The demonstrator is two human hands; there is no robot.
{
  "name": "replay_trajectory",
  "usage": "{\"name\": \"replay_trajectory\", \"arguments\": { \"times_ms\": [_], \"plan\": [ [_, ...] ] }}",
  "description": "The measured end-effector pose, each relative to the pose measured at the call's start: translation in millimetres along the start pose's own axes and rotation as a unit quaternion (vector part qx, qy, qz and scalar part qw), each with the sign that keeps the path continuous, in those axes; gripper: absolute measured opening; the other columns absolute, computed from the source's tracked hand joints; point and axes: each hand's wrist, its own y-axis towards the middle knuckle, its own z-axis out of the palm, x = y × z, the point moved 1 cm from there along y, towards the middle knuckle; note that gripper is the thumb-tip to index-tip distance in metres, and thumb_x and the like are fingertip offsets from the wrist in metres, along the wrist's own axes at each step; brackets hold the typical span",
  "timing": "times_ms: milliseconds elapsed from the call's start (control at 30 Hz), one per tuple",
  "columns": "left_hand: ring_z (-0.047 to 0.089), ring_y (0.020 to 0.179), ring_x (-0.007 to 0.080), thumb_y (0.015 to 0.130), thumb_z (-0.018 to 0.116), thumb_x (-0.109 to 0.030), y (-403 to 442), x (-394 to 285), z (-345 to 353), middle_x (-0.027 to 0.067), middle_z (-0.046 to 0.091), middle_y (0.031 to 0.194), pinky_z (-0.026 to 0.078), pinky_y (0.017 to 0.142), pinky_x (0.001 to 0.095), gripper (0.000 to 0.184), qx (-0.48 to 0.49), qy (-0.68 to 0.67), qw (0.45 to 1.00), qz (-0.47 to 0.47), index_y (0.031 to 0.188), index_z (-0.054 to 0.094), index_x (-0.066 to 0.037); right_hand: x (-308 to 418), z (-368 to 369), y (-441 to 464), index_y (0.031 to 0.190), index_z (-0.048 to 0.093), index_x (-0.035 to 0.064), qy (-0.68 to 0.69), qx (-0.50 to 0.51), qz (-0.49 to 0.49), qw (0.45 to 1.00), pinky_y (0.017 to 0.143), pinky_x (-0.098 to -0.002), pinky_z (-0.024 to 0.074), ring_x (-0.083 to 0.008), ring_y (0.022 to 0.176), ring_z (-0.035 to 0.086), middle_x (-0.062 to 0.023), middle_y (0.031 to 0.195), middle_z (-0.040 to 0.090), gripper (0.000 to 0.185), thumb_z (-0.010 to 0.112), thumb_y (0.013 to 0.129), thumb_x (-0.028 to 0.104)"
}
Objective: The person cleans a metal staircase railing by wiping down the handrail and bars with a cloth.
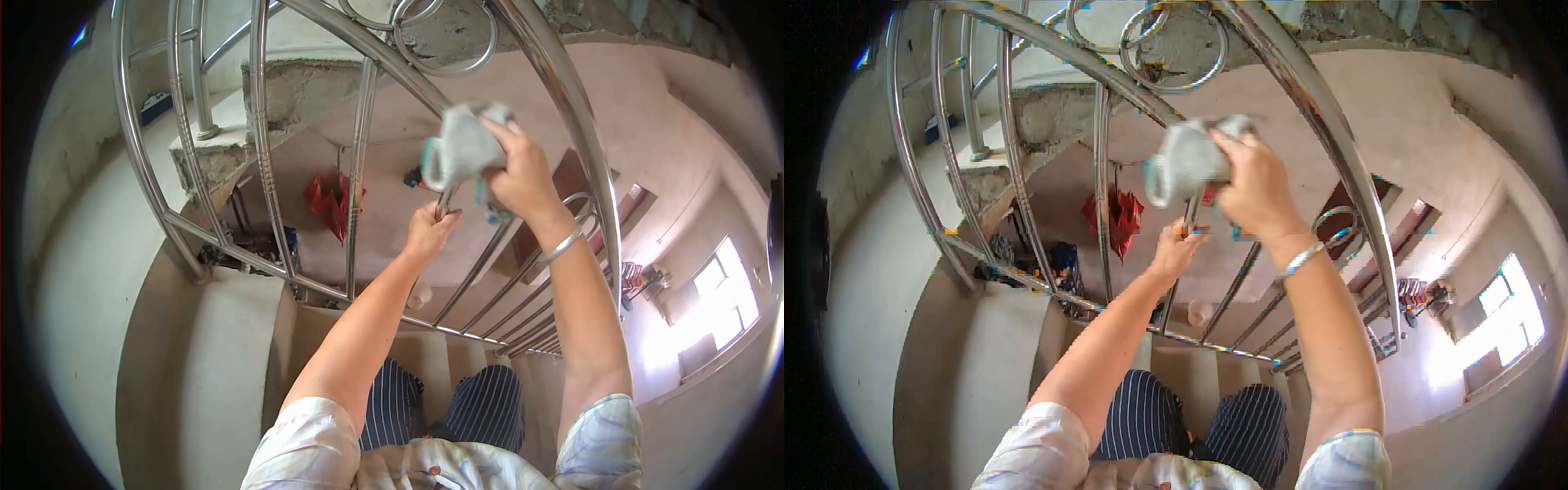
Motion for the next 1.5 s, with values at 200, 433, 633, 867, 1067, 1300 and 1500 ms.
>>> {"name": "replay_trajectory", "arguments": {
  "times_ms": [200, 433, 633, 867, 1067, 1300, 1500],
  "plan": [
    [0.033, 0.040, 0.0021, 0.077, 0.060, -0.016, 2, 5, -4, -0.0069, 0.040, 0.050, 0.024, 0.035, 0.0201, 0.016, 0.023, -0.012, 0.999, 0.037, 0.067, 0.050, -0.008, 84, 21, 90, 0.091, 0.055, -0.0035, 0.016, -0.102, -0.067, 0.992, 0.071, -0.0375, 0.0447, -0.0335, 0.082, 0.054, -0.0193, 0.087, 0.054, 0.034, 0.056, 0.058, 0.000],
    [0.033, 0.041, 0.0019, 0.077, 0.060, -0.015, 4, 5, -5, -0.0070, 0.040, 0.050, 0.024, 0.036, 0.0196, 0.016, 0.058, -0.040, 0.997, 0.022, 0.067, 0.050, -0.008, 88, 39, 83, 0.085, 0.052, -0.0051, -0.094, -0.079, -0.067, 0.990, 0.063, -0.0393, 0.0469, -0.0332, 0.070, 0.057, -0.0211, 0.081, 0.054, 0.023, 0.050, 0.064, 0.004],
    [0.031, 0.040, 0.0018, 0.077, 0.061, -0.015, 5, 11, -2, -0.0069, 0.039, 0.049, 0.023, 0.036, 0.0200, 0.019, 0.054, -0.071, 0.995, 0.039, 0.064, 0.048, -0.008, 90, 10, 96, 0.074, 0.058, 0.0021, -0.141, 0.025, -0.020, 0.989, 0.061, -0.0409, 0.0473, -0.0315, 0.073, 0.059, -0.0161, 0.075, 0.060, 0.016, 0.051, 0.065, 0.012],
    [0.031, 0.041, 0.0017, 0.077, 0.060, -0.013, -2, -7, -2, -0.0074, 0.038, 0.050, 0.022, 0.036, 0.0198, 0.019, 0.021, -0.013, 1.000, 0.019, 0.063, 0.047, -0.009, 23, -32, 40, 0.080, 0.058, 0.0009, -0.064, -0.025, -0.007, 0.998, 0.064, -0.0368, 0.0458, -0.0326, 0.074, 0.057, -0.0169, 0.077, 0.058, 0.023, 0.058, 0.060, 0.012],
    [0.037, 0.048, 0.0050, 0.076, 0.060, -0.021, 0, -1, -5, -0.0038, 0.043, 0.055, 0.030, 0.042, 0.0212, 0.018, 0.031, 0.027, 0.999, 0.001, 0.070, 0.050, -0.006, 36, -32, 79, 0.084, 0.057, 0.0005, -0.140, -0.122, -0.082, 0.979, 0.064, -0.0383, 0.0451, -0.0317, 0.074, 0.054, -0.0154, 0.081, 0.054, 0.024, 0.057, 0.061, 0.008],
    [0.037, 0.048, 0.0047, 0.076, 0.060, -0.021, -2, 1, -6, -0.0046, 0.041, 0.055, 0.030, 0.042, 0.0214, 0.018, 0.054, 0.019, 0.998, -0.008, 0.071, 0.051, -0.007, 44, -18, 65, 0.076, 0.055, -0.0005, -0.218, 0.013, -0.115, 0.969, 0.063, -0.0395, 0.0464, -0.0303, 0.078, 0.051, -0.0174, 0.081, 0.048, 0.014, 0.051, 0.066, 0.009],
    [0.034, 0.046, 0.0030, 0.076, 0.060, -0.018, 1, 2, -4, -0.0062, 0.039, 0.053, 0.027, 0.040, 0.0208, 0.017, 0.035, 0.010, 0.999, -0.006, 0.067, 0.049, -0.008, 32, -41, 123, 0.094, 0.057, 0.0061, -0.321, -0.218, -0.281, 0.878, 0.064, -0.0386, 0.0392, -0.0248, 0.084, 0.049, -0.0109, 0.086, 0.051, 0.025, 0.048, 0.071, 0.011]
  ]
}}
